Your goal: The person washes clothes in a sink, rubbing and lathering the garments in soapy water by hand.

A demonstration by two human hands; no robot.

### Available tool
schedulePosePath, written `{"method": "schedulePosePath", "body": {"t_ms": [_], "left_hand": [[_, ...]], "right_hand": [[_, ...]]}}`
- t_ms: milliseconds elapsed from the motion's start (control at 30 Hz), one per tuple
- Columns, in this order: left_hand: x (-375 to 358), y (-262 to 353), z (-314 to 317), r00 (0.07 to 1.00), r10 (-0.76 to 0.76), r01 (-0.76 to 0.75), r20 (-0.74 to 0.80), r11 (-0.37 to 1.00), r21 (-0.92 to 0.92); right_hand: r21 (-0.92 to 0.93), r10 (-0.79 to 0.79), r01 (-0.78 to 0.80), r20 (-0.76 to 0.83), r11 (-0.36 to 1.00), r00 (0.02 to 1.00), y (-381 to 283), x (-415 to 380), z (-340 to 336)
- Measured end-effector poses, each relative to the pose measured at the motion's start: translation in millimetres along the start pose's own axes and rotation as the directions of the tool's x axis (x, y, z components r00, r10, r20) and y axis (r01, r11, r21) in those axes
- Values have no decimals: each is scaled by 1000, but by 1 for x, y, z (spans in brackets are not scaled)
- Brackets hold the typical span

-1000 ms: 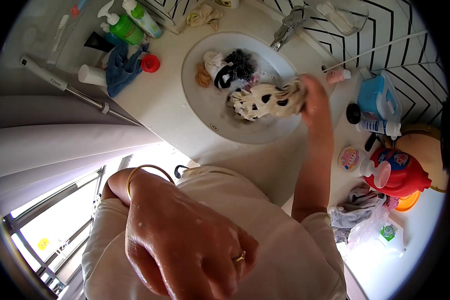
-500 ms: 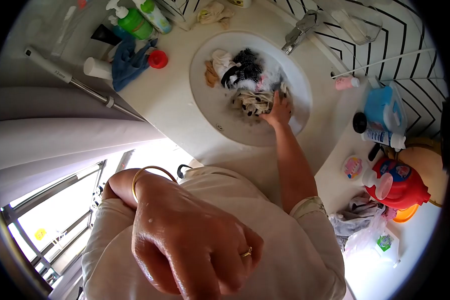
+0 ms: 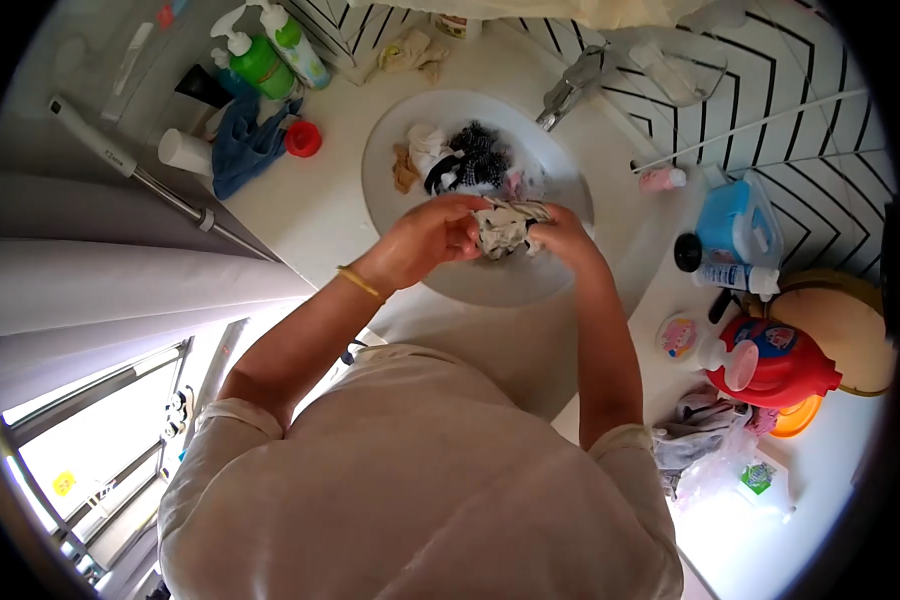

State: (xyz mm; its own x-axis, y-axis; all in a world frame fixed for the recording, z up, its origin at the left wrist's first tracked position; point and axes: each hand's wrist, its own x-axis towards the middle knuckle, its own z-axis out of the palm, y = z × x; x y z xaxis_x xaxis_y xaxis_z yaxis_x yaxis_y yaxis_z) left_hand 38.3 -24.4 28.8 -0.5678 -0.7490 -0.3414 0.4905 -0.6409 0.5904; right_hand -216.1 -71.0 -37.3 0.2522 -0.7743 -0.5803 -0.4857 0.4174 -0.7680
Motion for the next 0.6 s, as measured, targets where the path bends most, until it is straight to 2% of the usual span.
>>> {"method": "schedulePosePath", "body": {"t_ms": [33,67,133,167,267,333,367,467,533,600], "left_hand": [[10,-20,-18,989,-73,70,-129,997,-27],[15,-35,-26,955,-149,137,-256,988,-66],[22,-41,-21,852,-215,168,-476,976,-141],[25,-43,-18,779,-256,180,-573,966,-186],[21,-26,3,869,-267,163,-418,949,-268],[30,-29,-8,991,-113,72,-75,904,-421],[35,-32,-13,996,-7,53,94,866,-498],[39,-32,-25,1000,-12,9,-2,848,-530],[40,-33,-28,995,35,-76,-95,874,-479],[43,-32,-32,989,54,-111,-137,887,-449]], "right_hand": [[242,-35,32,5,970,999,-25,-19,2],[275,-64,68,-21,959,998,-37,-32,5],[338,-121,137,-69,931,990,-56,-52,9],[368,-137,137,-25,920,990,-66,-62,7],[718,-397,284,-12,635,918,-72,-78,8],[816,-390,238,-16,527,921,-78,-78,11],[858,-386,214,-19,467,922,-81,-78,13],[920,-235,196,-119,340,965,-67,-48,21],[757,-422,404,-187,514,887,-26,-26,33],[615,-274,440,-349,654,896,-33,-24,77]]}}
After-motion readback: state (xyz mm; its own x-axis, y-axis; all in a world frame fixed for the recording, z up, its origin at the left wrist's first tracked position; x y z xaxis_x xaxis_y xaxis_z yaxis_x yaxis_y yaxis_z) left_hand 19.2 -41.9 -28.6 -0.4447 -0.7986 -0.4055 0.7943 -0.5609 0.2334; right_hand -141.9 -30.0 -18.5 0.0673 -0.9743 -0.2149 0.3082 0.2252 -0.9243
